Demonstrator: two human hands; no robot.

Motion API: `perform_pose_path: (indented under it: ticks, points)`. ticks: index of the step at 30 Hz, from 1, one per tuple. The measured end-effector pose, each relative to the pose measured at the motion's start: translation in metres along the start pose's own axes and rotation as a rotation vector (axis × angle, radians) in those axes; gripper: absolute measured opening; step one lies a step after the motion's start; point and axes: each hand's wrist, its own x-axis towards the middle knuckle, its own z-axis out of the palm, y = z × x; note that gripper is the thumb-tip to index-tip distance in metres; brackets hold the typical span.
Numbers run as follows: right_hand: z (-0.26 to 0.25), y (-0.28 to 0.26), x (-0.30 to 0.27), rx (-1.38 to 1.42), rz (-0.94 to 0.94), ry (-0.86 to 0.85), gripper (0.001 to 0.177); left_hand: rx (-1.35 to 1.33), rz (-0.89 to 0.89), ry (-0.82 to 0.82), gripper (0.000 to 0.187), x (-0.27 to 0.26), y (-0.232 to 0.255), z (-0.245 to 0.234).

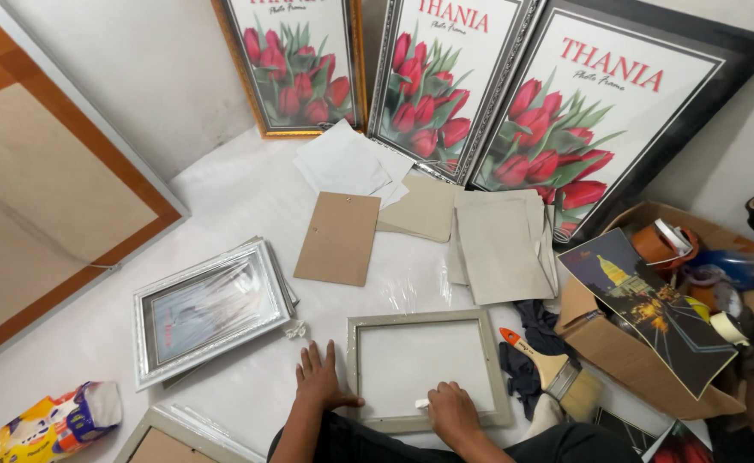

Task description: Framing a poster by cleaning the glass, inserting the artwork, and securing the backboard.

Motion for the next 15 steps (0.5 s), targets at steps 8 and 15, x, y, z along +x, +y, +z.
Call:
perform_pose_path:
  ticks: [8, 15]
  points:
    - [-0.034, 0.015, 0.084, -0.072, 0.181, -0.079, 0.021, 0.013, 0.055, -0.128, 0.154, -0.023, 0.023, -0.038]
    - [-0.036, 0.032, 0.151, -0.143, 0.153, 0.007, 0.016, -0.053, 0.053, -0.110, 0.138, -0.002, 0.020, -0.021]
